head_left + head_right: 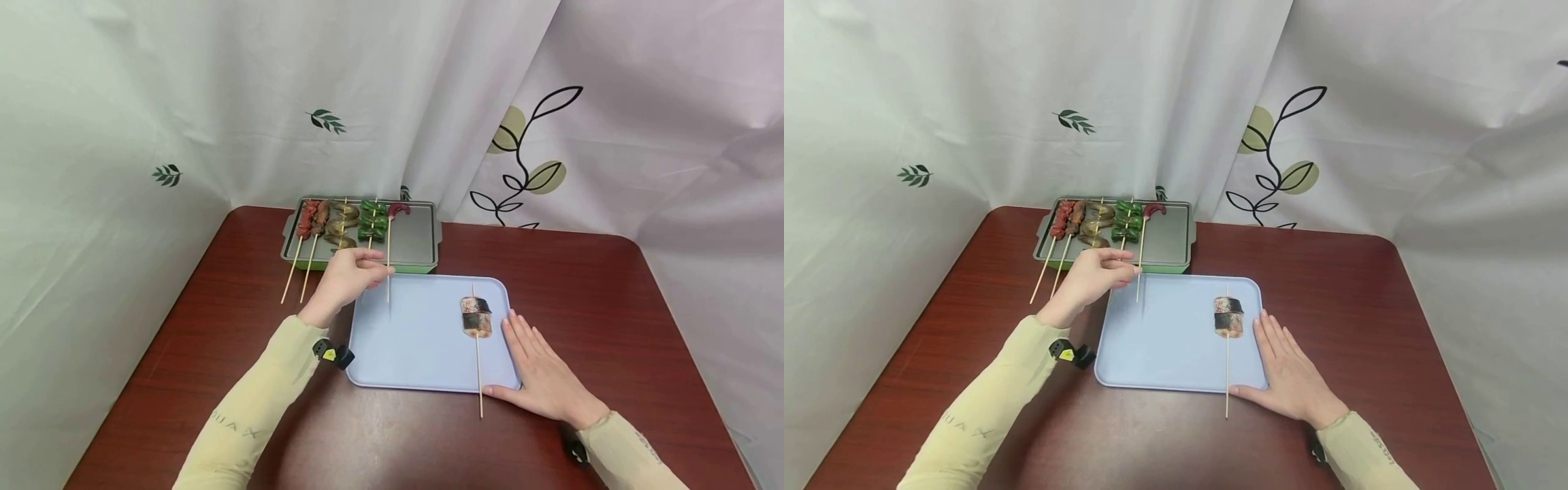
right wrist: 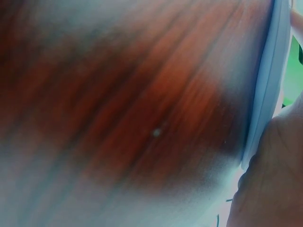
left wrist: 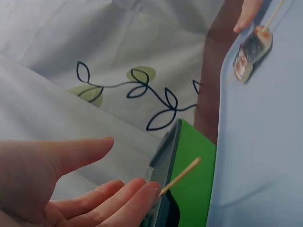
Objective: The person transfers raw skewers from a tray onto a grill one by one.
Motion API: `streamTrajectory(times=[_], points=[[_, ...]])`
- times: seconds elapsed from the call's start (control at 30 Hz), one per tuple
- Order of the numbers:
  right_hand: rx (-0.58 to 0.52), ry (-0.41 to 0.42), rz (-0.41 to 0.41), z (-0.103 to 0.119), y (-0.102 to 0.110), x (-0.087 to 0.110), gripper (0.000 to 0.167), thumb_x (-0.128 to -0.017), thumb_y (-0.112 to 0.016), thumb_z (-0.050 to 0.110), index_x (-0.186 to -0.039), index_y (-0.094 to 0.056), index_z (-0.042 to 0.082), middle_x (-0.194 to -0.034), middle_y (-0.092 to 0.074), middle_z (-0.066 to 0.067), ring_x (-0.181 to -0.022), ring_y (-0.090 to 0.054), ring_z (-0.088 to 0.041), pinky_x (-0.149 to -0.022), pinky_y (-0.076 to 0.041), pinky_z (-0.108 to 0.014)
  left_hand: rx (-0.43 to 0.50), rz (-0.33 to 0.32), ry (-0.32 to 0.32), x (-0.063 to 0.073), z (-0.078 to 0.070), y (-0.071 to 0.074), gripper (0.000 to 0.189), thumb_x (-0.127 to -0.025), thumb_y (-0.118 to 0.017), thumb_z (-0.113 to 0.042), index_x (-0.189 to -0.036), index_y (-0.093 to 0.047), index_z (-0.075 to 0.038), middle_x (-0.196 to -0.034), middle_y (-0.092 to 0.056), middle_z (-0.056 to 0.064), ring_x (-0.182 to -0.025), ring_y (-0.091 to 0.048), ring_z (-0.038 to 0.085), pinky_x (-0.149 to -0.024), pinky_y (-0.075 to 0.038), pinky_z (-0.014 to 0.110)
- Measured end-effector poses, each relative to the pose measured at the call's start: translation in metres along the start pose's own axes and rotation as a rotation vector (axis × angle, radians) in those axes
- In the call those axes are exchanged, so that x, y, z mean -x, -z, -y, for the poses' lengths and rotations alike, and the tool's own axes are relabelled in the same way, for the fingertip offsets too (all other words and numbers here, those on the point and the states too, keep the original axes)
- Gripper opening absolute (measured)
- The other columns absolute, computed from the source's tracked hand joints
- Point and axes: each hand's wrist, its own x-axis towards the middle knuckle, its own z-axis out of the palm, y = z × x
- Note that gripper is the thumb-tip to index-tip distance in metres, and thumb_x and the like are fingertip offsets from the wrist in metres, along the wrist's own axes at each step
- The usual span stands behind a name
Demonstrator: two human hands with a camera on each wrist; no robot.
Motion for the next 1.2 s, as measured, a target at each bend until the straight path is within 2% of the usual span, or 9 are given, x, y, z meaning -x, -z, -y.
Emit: streamTrajectory(times=[0.07,0.3,0.6,0.83,1.2], points=[[0.000,-0.001,0.002,0.000,0.000,0.000,0.119,-0.084,-0.060,0.078,-0.158,-0.022,-0.007,-0.166,-0.011,-0.023,-0.151,-0.014,-0.040,-0.124,-0.012,-0.046,-0.001,0.014,-0.012,0.003,-0.002,-0.001,0.046,-0.089,-0.081,-0.022,-0.128,-0.068,-0.002,-0.104,-0.075,0.010,-0.098,-0.072,0.036,-0.082,-0.060,0.038],[0.000,-0.002,0.001,0.000,0.000,-0.002,0.119,-0.084,-0.060,0.079,-0.158,-0.022,-0.006,-0.166,-0.012,-0.022,-0.151,-0.015,-0.040,-0.122,-0.017,-0.050,-0.054,0.041,-0.083,0.015,-0.002,-0.010,0.044,-0.089,-0.081,-0.026,-0.126,-0.071,-0.004,-0.101,-0.076,0.004,-0.095,-0.071,0.019,-0.088,-0.055,0.042],[0.000,-0.001,0.002,0.000,0.001,-0.001,0.119,-0.084,-0.061,0.079,-0.158,-0.022,-0.007,-0.166,-0.012,-0.023,-0.151,-0.015,-0.040,-0.122,-0.017,-0.050,-0.044,0.082,-0.113,0.028,0.003,-0.025,0.040,-0.086,-0.084,-0.026,-0.121,-0.074,-0.009,-0.097,-0.076,0.000,-0.096,-0.071,0.015,-0.088,-0.055,0.038],[0.004,-0.003,0.007,0.000,0.000,-0.001,0.120,-0.084,-0.060,0.079,-0.158,-0.022,-0.007,-0.166,-0.011,-0.022,-0.151,-0.015,-0.040,-0.123,-0.016,-0.049,-0.038,0.111,-0.113,0.036,0.012,-0.034,0.039,-0.086,-0.084,-0.027,-0.119,-0.075,-0.009,-0.096,-0.077,0.000,-0.095,-0.072,0.014,-0.090,-0.055,0.037],[-0.003,-0.005,0.002,0.000,0.000,0.000,0.120,-0.084,-0.061,0.078,-0.158,-0.021,-0.007,-0.166,-0.011,-0.023,-0.151,-0.015,-0.040,-0.123,-0.015,-0.047,-0.014,0.135,-0.098,0.045,0.024,-0.043,0.043,-0.086,-0.083,-0.027,-0.119,-0.073,-0.002,-0.096,-0.077,0.003,-0.096,-0.071,0.015,-0.091,-0.055,0.039]])
